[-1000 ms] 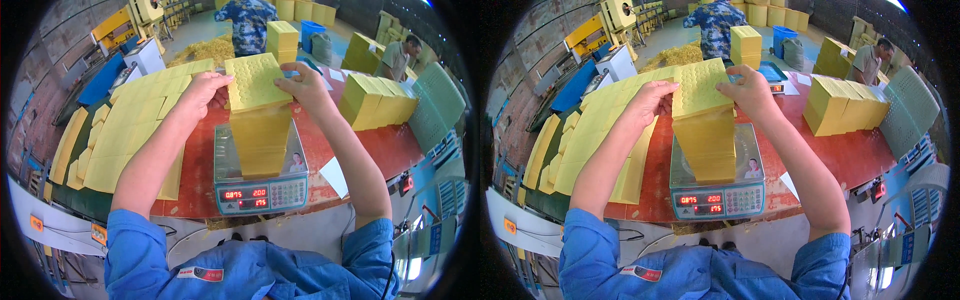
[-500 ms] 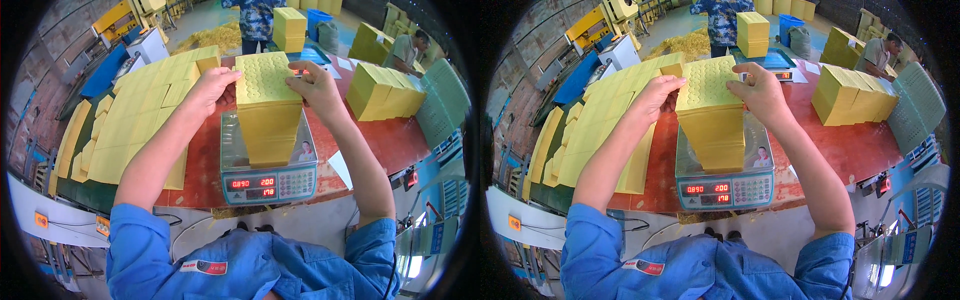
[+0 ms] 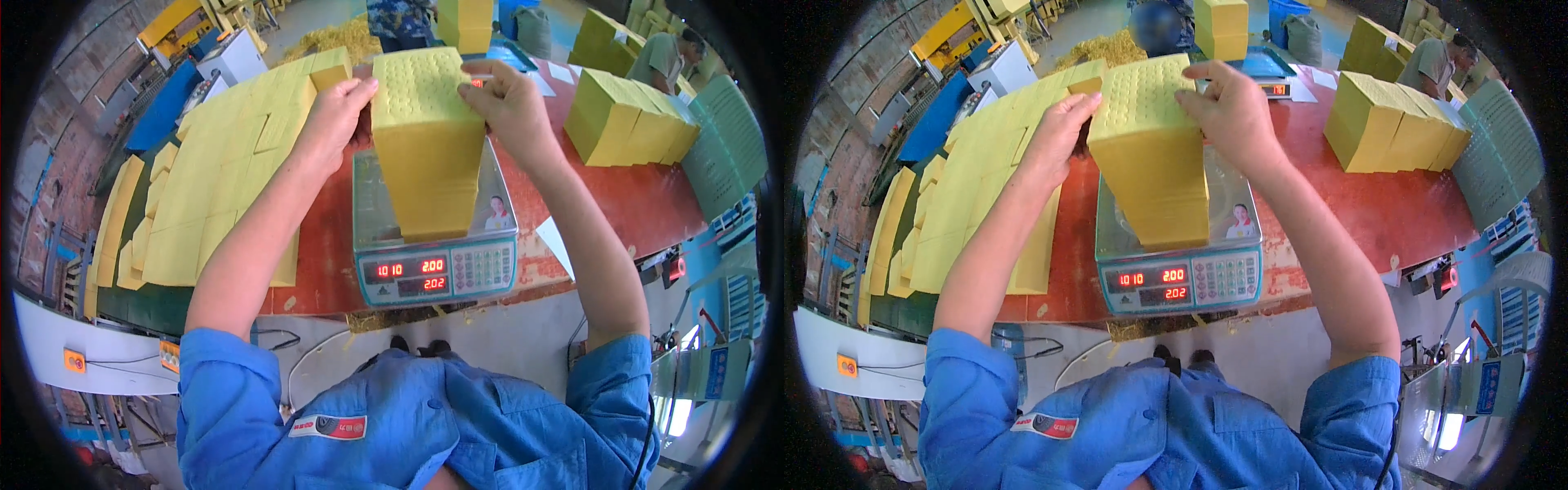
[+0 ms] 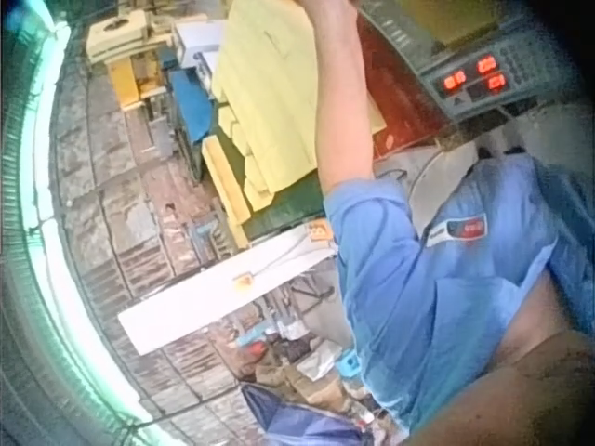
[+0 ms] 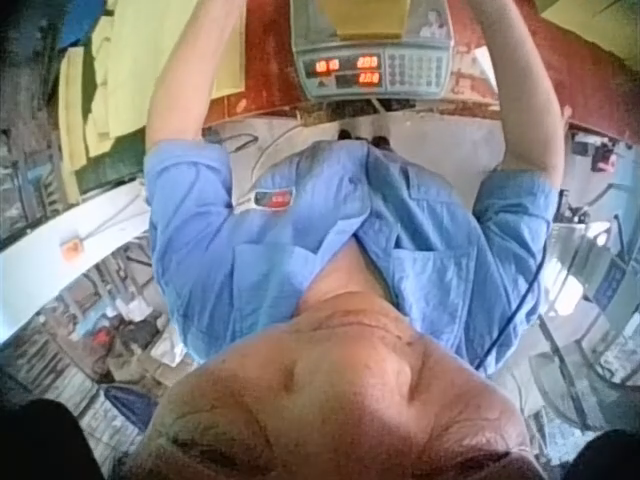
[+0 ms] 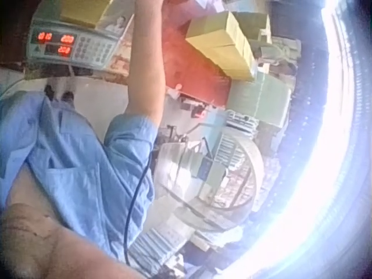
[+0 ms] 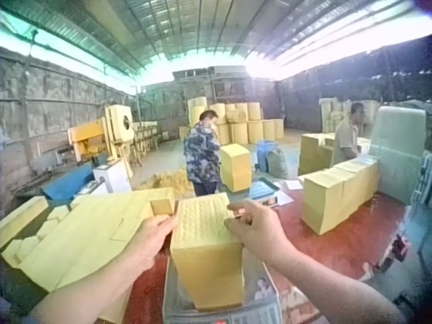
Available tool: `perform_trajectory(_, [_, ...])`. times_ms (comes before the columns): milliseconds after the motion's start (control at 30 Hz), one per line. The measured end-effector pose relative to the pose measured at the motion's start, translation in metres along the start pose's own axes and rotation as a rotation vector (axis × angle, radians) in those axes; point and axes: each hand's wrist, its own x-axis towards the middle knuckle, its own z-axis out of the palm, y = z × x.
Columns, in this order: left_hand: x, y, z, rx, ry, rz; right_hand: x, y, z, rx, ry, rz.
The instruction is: Weighing and stacking yellow textured paper sheets on a digital scale in a factory production setting.
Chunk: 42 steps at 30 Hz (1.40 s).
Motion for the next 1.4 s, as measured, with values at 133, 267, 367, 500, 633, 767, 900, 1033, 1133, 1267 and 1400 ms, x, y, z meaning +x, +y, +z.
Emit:
perform_trajectory(133, [-0.004,-0.003,0.005,0.344,0.105,0.39,0.006,0.002,-0.005,0.138,0.01,0.067])
perform_trajectory(267, [0.002,-0.009,0.005,0.38,0.111,0.367,0.001,0.014,-0.003,0.015,0.009,-0.001])
perform_trajectory(367, [-0.012,-0.007,0.003,0.214,0.125,0.29,-0.009,-0.004,-0.005,0.224,0.034,0.078])
perform_trajectory(500, [-0.034,-0.012,-0.03,0.121,0.288,0.221,-0.025,-0.008,-0.023,0.292,0.115,0.03])
perform_trajectory(633, [-0.067,-0.027,-0.06,-0.009,0.367,0.096,-0.049,0.001,-0.043,0.36,0.108,0.06])
perform_trajectory(767, [-0.093,-0.039,-0.078,-0.062,0.362,0.04,-0.064,0.01,-0.052,0.32,0.069,0.06])
perform_trajectory(900, [-0.104,-0.043,-0.082,-0.059,0.357,0.051,-0.071,0.002,-0.047,0.402,0.026,0.165])
perform_trajectory(1033, [-0.107,-0.04,-0.072,-0.065,0.35,0.036,-0.079,0.015,-0.037,0.376,0.009,0.144])
perform_trajectory(1133, [-0.106,-0.036,-0.061,-0.067,0.34,0.03,-0.081,0.024,-0.033,0.361,0.001,0.121])
perform_trajectory(1267, [-0.098,-0.031,-0.056,-0.06,0.277,0.03,-0.081,0.029,-0.031,0.425,-0.038,0.138])
perform_trajectory(1400, [-0.081,-0.027,-0.054,-0.036,0.207,0.04,-0.079,0.035,-0.023,0.418,-0.02,0.189])
